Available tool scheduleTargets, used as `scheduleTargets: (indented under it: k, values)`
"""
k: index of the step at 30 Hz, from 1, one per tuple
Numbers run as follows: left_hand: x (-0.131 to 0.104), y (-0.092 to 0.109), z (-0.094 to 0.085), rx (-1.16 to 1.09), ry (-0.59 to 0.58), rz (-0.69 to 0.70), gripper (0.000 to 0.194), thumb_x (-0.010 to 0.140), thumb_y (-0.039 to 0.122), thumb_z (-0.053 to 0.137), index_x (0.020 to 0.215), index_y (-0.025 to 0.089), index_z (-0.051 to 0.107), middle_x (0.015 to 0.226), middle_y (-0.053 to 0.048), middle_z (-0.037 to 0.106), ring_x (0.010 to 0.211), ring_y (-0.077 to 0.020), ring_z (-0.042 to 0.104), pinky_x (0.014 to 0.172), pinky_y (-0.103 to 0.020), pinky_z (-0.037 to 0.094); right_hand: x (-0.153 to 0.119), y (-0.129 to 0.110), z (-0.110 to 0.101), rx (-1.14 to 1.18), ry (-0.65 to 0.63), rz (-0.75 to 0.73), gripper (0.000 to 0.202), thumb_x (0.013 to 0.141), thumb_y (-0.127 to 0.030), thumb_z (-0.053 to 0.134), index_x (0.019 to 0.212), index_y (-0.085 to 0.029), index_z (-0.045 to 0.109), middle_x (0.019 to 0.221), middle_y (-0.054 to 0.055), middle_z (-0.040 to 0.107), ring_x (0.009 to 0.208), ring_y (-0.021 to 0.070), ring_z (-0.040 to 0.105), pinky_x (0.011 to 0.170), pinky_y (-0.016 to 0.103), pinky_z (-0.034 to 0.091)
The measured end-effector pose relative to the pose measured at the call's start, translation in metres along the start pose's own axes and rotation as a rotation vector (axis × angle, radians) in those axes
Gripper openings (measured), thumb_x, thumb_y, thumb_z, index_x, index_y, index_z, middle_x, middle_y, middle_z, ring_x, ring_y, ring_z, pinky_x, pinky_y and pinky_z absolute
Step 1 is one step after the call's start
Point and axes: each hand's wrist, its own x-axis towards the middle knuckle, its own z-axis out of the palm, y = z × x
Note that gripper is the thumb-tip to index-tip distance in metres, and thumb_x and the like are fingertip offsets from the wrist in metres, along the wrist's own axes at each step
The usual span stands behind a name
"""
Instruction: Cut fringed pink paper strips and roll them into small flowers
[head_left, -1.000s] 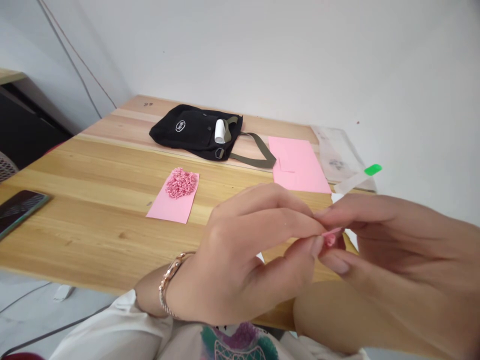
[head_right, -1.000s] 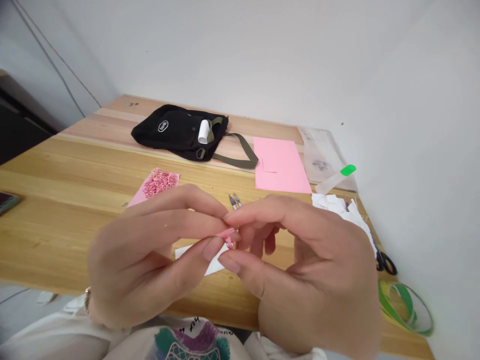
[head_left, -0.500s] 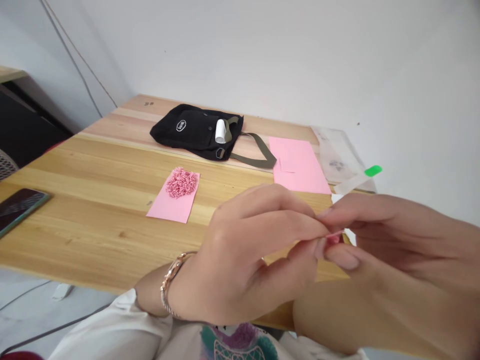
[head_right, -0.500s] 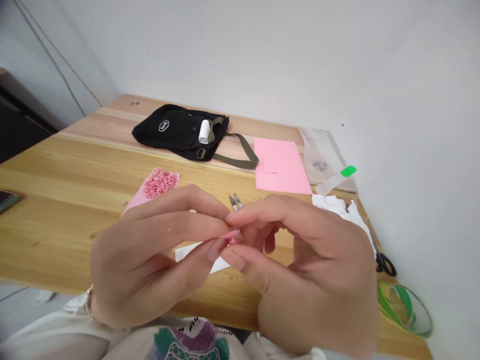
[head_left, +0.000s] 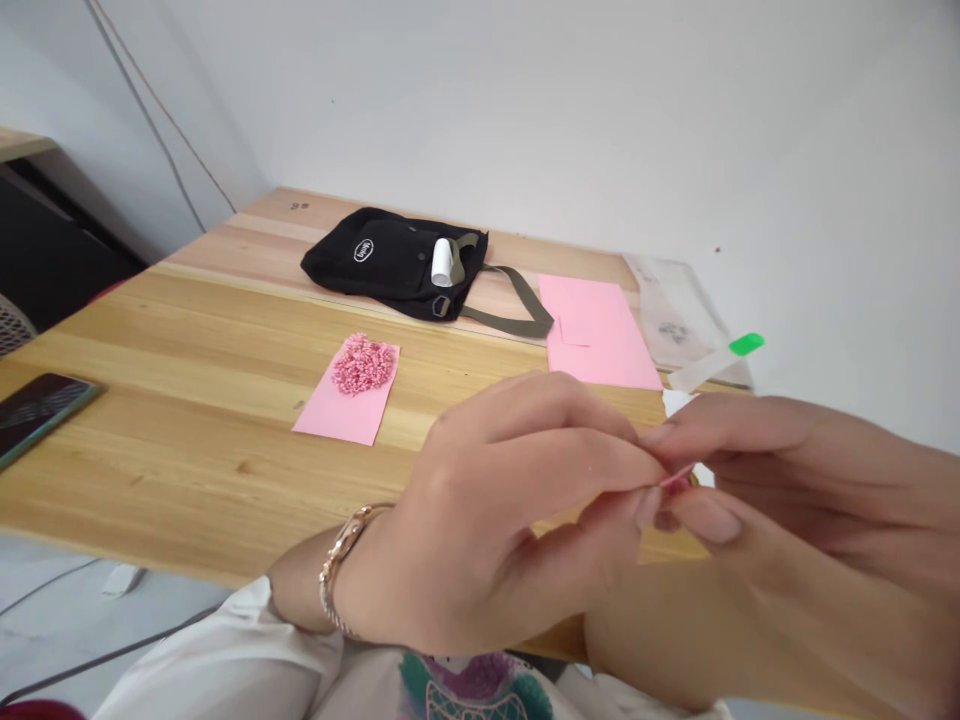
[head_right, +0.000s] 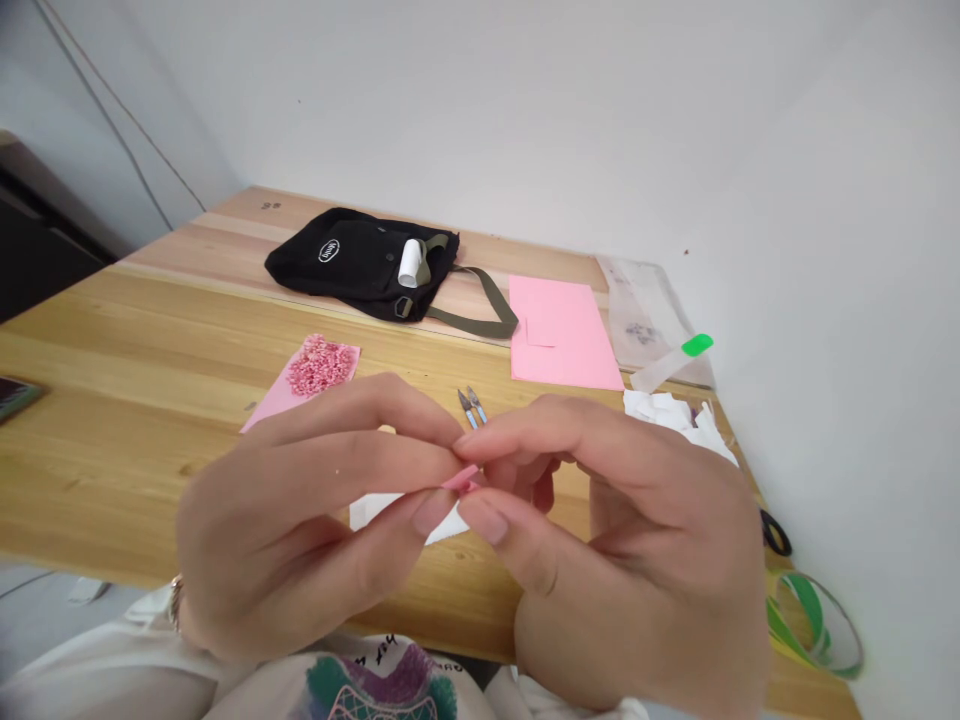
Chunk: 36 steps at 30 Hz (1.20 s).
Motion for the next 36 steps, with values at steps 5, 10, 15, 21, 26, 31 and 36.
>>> scheduleTargets:
  k: [5, 10, 15, 21, 26, 31, 36]
  values:
    - [0.001, 0.001, -0.005, 0.053, -0.071, 0.027, 0.015, 0.081, 0.008, 0.051, 0.08, 0.021, 0.057, 0.081, -0.002, 0.067, 0.07, -0.0121, 0.063, 0.065, -0.024, 0.055, -0.001, 0.001, -0.001, 0.013, 0.013, 0.031, 0.013, 0.071, -0.029, 0.071, 0.084, -0.029, 0.07, 0.065, 0.0, 0.067, 0.05, 0.0139, 0.061, 0.045, 0.025, 0.054]
    - [0.002, 0.003, -0.009, 0.138, -0.13, 0.093, 0.008, 0.081, 0.01, 0.055, 0.081, 0.015, 0.061, 0.081, -0.005, 0.067, 0.072, -0.0115, 0.063, 0.067, -0.022, 0.055, 0.003, -0.003, -0.005, 0.07, -0.072, 0.06, 0.018, 0.063, -0.031, 0.078, 0.08, -0.031, 0.071, 0.06, 0.0, 0.066, 0.049, 0.0157, 0.061, 0.044, 0.026, 0.054]
    - [0.002, 0.004, -0.007, 0.164, -0.098, 0.071, 0.01, 0.083, 0.011, 0.054, 0.076, 0.015, 0.061, 0.079, -0.003, 0.067, 0.07, -0.0097, 0.062, 0.064, -0.02, 0.055, 0.007, -0.008, -0.01, 0.052, -0.116, 0.068, 0.026, 0.06, -0.024, 0.078, 0.084, -0.034, 0.073, 0.064, 0.0, 0.068, 0.051, 0.0181, 0.062, 0.046, 0.03, 0.057]
    - [0.004, 0.004, -0.007, 0.169, -0.088, 0.093, 0.013, 0.081, 0.008, 0.053, 0.072, 0.013, 0.062, 0.077, -0.005, 0.067, 0.067, -0.0104, 0.062, 0.063, -0.021, 0.054, 0.001, -0.004, -0.013, 0.023, -0.106, 0.014, 0.021, 0.069, -0.022, 0.071, 0.087, -0.033, 0.072, 0.067, 0.0, 0.071, 0.05, 0.0166, 0.064, 0.046, 0.025, 0.056]
    - [0.006, 0.005, -0.008, 0.162, -0.108, 0.054, 0.019, 0.08, 0.01, 0.05, 0.065, 0.019, 0.059, 0.075, -0.003, 0.068, 0.062, -0.0114, 0.061, 0.058, -0.022, 0.054, -0.004, -0.002, -0.011, -0.059, -0.063, -0.011, 0.018, 0.075, -0.022, 0.066, 0.091, -0.03, 0.071, 0.075, -0.001, 0.071, 0.056, 0.013, 0.065, 0.051, 0.019, 0.055]
    - [0.007, 0.005, -0.007, 0.16, -0.099, 0.047, 0.02, 0.08, 0.01, 0.05, 0.065, 0.018, 0.059, 0.074, -0.004, 0.069, 0.063, -0.0107, 0.06, 0.058, -0.023, 0.054, -0.004, -0.001, -0.011, -0.09, -0.059, -0.05, 0.018, 0.077, -0.022, 0.065, 0.092, -0.03, 0.07, 0.075, -0.001, 0.069, 0.06, 0.0123, 0.064, 0.051, 0.017, 0.054]
    - [0.008, 0.008, -0.006, 0.156, -0.106, -0.011, 0.025, 0.081, 0.012, 0.046, 0.058, 0.019, 0.054, 0.071, -0.002, 0.068, 0.06, -0.0112, 0.059, 0.056, -0.024, 0.052, -0.003, -0.002, -0.011, -0.075, -0.064, -0.045, 0.017, 0.076, -0.02, 0.065, 0.09, -0.029, 0.069, 0.073, -0.001, 0.067, 0.06, 0.0111, 0.062, 0.05, 0.016, 0.052]
